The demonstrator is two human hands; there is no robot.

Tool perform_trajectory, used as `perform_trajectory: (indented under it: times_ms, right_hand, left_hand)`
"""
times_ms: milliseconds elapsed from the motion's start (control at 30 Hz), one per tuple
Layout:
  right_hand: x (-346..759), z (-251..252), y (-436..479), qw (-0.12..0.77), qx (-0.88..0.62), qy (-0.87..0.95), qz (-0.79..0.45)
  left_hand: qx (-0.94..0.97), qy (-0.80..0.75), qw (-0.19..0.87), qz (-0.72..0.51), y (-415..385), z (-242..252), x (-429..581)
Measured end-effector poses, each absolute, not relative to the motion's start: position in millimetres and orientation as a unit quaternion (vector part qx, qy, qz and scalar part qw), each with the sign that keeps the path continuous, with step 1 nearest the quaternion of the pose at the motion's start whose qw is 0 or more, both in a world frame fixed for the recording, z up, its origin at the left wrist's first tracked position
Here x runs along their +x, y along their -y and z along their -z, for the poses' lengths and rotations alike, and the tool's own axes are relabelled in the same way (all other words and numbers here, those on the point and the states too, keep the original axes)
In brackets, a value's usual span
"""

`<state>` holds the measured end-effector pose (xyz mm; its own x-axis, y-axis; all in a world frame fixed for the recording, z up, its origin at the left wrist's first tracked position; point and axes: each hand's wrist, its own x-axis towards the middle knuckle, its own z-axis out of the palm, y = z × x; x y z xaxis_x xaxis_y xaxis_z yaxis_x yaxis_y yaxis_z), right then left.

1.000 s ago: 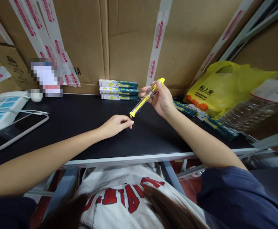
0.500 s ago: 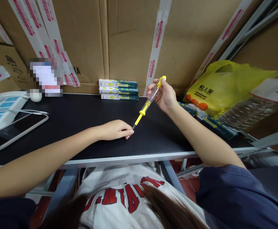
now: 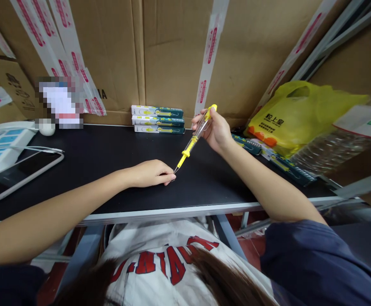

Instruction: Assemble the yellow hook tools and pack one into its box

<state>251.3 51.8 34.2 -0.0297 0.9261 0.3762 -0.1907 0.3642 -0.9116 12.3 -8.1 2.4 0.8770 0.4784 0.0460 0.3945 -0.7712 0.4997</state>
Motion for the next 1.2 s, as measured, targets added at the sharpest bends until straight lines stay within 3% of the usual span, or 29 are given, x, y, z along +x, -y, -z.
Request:
perform_trajectory:
  times_ms: [133, 333, 433, 733, 900, 1000, 1200]
  right_hand:
    - [257.5, -31.7, -60.0, 0.627, -0.33, 0.538, -0.457]
    - [241.0, -24.6, -45.7, 0.581, -0.305, 0.591, -0.469]
    - [247.7, -28.2, -51.7, 0.616, -0.311, 0.585, -0.426]
    - [240.8, -23.3, -46.3, 0.62, -0.313, 0.605, -0.389]
    - [218.2, -21.6, -20.7, 0.598, -0.318, 0.625, -0.387]
    - [206.1, -16.7, -6.7, 0.576, -0.307, 0.642, -0.402]
    - [194.4, -10.8, 4.5, 0.5, -0.26, 0.708, -0.425]
  left_hand:
    - [0.934, -0.236, 0.252, -0.086, 7.0, -3.7, 11.2]
    - [0.938, -0.26, 0.216, -0.076, 7.6, -3.8, 10.8]
    - [0.941, -0.243, 0.224, -0.065, 7.7, -6.0, 9.2]
    - [0.912, -0.354, 0.148, -0.147, -5.2, -12.2, -2.6]
    - [0.878, -0.325, 0.212, -0.28, -8.4, -3.8, 0.3]
    - [0.836, -0.269, 0.304, -0.369, -5.0, 2.7, 9.9]
    - [0.793, -0.203, 0.445, -0.363, 3.9, 2.5, 21.1]
